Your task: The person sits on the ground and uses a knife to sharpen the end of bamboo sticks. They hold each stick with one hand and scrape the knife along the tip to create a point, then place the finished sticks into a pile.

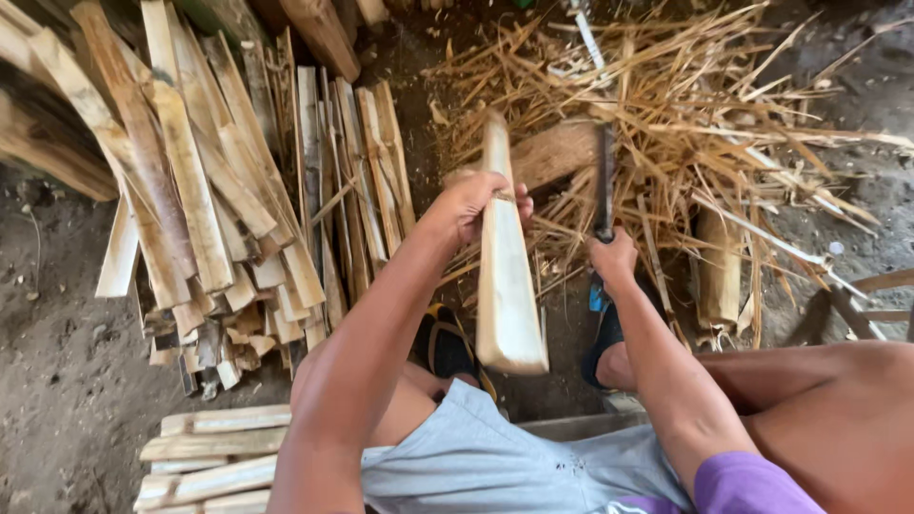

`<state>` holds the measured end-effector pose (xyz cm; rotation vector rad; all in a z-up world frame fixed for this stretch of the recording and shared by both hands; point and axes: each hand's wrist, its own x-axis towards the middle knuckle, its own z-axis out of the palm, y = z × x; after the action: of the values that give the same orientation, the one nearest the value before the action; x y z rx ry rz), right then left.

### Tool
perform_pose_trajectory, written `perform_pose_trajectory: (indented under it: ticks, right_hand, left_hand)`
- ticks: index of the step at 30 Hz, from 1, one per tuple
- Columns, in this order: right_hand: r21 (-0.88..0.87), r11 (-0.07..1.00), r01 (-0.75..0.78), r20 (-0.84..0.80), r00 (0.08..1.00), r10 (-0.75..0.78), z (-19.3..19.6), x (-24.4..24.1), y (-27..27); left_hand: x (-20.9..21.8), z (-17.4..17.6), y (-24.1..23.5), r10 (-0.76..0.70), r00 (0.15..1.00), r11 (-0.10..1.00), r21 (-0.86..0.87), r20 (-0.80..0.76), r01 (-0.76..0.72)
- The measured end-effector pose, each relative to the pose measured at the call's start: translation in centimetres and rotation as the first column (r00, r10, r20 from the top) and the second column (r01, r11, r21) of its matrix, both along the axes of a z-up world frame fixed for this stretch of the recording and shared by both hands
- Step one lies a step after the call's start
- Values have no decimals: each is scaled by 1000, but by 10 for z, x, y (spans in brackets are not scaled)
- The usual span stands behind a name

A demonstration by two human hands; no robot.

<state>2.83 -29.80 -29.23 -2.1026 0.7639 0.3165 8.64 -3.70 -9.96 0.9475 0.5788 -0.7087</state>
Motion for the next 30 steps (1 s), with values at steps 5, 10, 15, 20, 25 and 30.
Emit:
perform_pose_trajectory:
  ticks: [5,10,15,20,25,30]
  right_hand:
    - [-55,996,-73,159,984,81,15,12,6]
    - [42,957,-288,124,952,281,8,-4,37]
    - [186,958,-219,-74,969,236,-2,-26,57]
    - [-13,952,-305,-78,950,303,33,-29,77]
    - [113,889,-444,1,894,447,126,-25,114]
    - [32,764,-644,262,743,616,195,-37,144]
  left_hand:
    - [46,13,15,267,883,916,182,386,-357]
    - [72,-28,38,288,707,815,222,647,-535]
    - [69,-80,30,108,712,760,404,694,-509]
    - [63,-29,28,193,404,668,182,894,-721]
    - [57,66,86,366,10,587,-222,931,-779]
    - [21,72,96,312,-81,515,-240,947,-823]
